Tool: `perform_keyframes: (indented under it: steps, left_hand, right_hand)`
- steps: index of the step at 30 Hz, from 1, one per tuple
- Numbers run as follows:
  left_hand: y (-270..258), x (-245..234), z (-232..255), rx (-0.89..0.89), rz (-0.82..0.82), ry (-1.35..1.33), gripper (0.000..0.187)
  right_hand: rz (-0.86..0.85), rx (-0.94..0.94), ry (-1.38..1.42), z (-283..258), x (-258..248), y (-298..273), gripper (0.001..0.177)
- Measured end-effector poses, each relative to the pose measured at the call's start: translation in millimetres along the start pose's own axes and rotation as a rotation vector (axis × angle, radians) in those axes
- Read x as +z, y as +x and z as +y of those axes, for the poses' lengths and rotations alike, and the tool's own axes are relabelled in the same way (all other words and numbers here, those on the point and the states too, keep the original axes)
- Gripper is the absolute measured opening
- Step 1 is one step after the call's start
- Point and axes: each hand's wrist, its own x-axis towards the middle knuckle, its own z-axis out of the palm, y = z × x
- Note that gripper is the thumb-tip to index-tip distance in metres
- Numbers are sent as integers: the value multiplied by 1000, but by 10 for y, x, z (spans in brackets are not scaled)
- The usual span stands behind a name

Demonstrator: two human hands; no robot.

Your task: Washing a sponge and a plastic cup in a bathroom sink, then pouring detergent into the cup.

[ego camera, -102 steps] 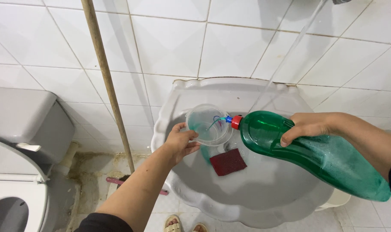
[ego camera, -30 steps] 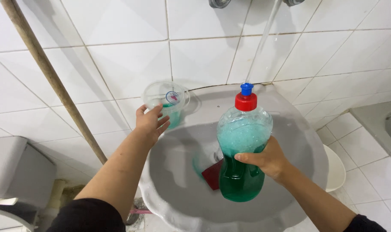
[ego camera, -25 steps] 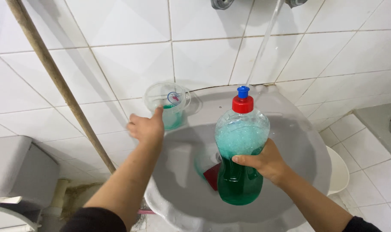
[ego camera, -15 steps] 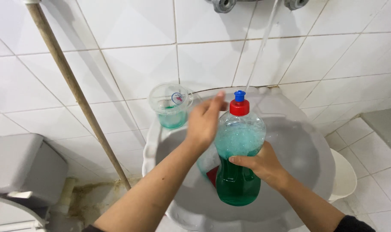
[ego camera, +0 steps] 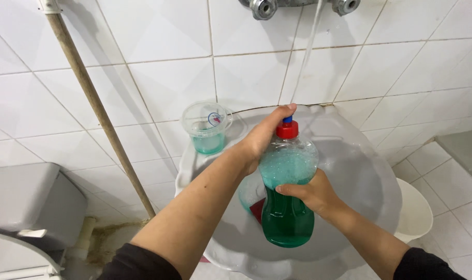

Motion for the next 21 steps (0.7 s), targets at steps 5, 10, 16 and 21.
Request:
perform_keyframes:
  steps: [5,10,16,21]
  left_hand:
    - [45,-61,3,0,-49,-37,85]
    - [-18,-40,-15,-3,-29,-60,79]
    - [-24,15,-292,88,23,-45,96]
    - [-5,-17,-833,15,-60,-65,116]
  right_hand:
    - [46,15,-9,-91,60,-67,38]
    - [38,-17,22,-125,85,-129,37]
    - [52,-11,64,-122,86,-233,37]
    - [113,-2,19,-26,-16,-322,35]
